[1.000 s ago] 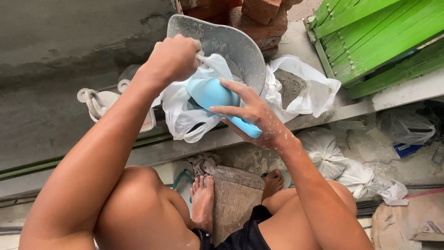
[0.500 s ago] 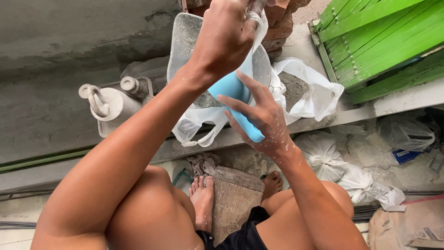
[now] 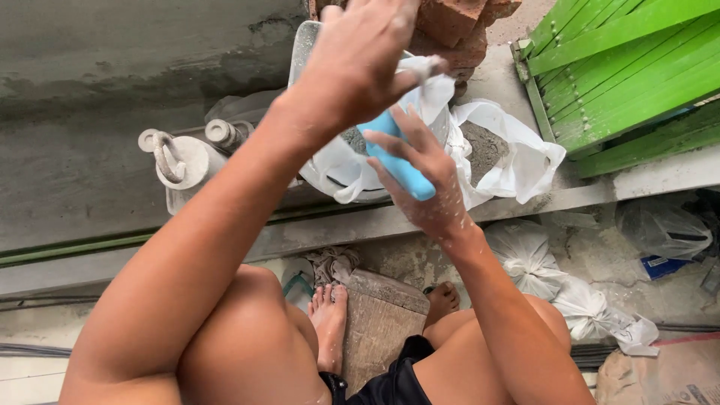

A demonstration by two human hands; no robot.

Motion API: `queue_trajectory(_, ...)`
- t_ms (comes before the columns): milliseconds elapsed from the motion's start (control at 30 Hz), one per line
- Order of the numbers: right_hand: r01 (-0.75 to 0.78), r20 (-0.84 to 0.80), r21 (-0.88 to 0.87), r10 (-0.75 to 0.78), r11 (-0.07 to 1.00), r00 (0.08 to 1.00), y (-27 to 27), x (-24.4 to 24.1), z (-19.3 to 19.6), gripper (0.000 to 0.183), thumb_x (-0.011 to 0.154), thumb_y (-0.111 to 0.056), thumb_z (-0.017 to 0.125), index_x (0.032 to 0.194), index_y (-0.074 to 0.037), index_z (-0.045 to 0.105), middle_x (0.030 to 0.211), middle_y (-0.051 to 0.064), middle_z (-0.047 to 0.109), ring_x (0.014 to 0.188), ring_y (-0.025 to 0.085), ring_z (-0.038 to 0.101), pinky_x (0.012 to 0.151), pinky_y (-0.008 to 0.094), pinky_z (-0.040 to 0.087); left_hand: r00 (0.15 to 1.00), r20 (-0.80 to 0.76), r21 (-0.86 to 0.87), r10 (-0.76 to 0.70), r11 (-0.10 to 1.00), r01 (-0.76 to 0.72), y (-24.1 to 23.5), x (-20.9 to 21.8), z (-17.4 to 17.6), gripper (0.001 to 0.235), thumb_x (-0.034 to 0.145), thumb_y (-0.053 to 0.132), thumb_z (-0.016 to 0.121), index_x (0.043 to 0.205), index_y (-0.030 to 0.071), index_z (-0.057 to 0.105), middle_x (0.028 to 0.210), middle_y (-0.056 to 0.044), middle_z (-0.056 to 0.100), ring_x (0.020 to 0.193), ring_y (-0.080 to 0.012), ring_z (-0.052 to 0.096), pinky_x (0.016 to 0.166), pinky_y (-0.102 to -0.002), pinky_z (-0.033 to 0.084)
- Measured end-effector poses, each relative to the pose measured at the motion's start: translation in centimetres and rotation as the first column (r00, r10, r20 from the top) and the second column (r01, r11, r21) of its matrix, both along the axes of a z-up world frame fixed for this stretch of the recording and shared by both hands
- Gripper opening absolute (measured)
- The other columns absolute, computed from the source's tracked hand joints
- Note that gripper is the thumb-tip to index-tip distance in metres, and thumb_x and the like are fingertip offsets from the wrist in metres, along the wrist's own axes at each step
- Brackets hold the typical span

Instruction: The person scoops a grey granular substance from a white plastic bag using a blue plastic scoop and pours it into a grey bucket. The person repeats this scooping and pouring action multiple times to transfer the material between the bag and the bucket.

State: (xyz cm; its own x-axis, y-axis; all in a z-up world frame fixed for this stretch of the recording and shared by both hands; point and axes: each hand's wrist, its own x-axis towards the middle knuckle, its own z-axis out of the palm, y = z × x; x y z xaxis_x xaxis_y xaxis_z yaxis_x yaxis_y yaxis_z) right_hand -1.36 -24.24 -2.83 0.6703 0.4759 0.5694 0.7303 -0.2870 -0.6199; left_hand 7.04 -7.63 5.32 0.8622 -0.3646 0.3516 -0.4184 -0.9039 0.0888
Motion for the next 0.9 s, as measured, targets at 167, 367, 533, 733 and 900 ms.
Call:
queue_trajectory(167, 0.083, -0.069, 0.054, -0.08, 0.995, 0.994, -1.3, 1.7, 0.6, 0.034, 0.101, -0.007, 0.077, 0.133, -0.012, 0.067, 0.152, 0.028, 0.052, 0.137, 0.038, 0.063, 0.115, 0.044, 0.053, 0.727, -0.577, 0.218, 0.371, 0.928, -0.301, 5.0, -5.2, 2.9, 0.106, 0.087, 0.074, 0.07, 0.151, 0.001, 0.027, 0.141, -0.027, 0.05, 0.124, -0.0512, 0.052, 0.093, -0.068, 0.045)
queue_trajectory(367, 0.029, -0.076, 0.052, -0.025, 0.998, 0.997, -2.3, 3.6, 0.5, 0.037, 0.101, -0.006, 0.077, 0.136, -0.013, 0.066, 0.152, 0.027, 0.052, 0.143, 0.043, 0.054, 0.12, 0.051, 0.048, 0.306, -0.861, 0.413, 0.406, 0.91, -0.043, 5.7, -7.9, 3.6, 0.055, 0.102, 0.057, 0.05, 0.092, 0.004, 0.059, 0.095, -0.011, 0.065, 0.085, -0.0297, 0.059, 0.074, -0.044, 0.044)
queue_trajectory(533, 0.008, -0.029, -0.142, -0.012, 0.99, 1.0, -2.0, 3.7, 0.8, 0.035, 0.095, -0.016, 0.082, 0.128, -0.023, 0.073, 0.143, 0.016, 0.063, 0.13, 0.048, 0.057, 0.112, 0.056, 0.048, 0.461, -0.882, 0.036, 0.096, 0.99, -0.137, 6.4, -8.9, 4.4, 0.052, 0.102, 0.041, 0.05, 0.086, -0.006, 0.063, 0.089, -0.018, 0.065, 0.075, -0.0337, 0.057, 0.074, -0.048, 0.048)
queue_trajectory(733, -0.125, -0.124, -0.106, 0.111, 0.987, 0.986, -1.7, 2.3, 1.1, 0.029, 0.097, -0.013, 0.076, 0.125, -0.022, 0.072, 0.144, 0.012, 0.064, 0.13, 0.043, 0.058, 0.116, 0.053, 0.045, 0.585, -0.809, -0.185, -0.058, 0.97, -0.159, 7.2, -8.7, 3.5, 0.052, 0.106, 0.036, 0.05, 0.08, -0.007, 0.06, 0.09, -0.014, 0.058, 0.075, -0.0277, 0.048, 0.071, -0.046, 0.046)
queue_trajectory(900, 0.037, -0.381, 0.077, -0.005, 0.996, 0.924, 0.0, 2.1, 0.5, 0.026, 0.098, -0.022, 0.077, 0.123, -0.024, 0.072, 0.136, 0.013, 0.067, 0.127, 0.039, 0.062, 0.102, 0.05, 0.057, 0.582, -0.809, -0.251, -0.085, 0.945, -0.211, 6.9, -7.8, 2.5, 0.05, 0.107, 0.04, 0.048, 0.094, -0.006, 0.065, 0.099, -0.012, 0.06, 0.087, -0.0275, 0.057, 0.081, -0.045, 0.05)
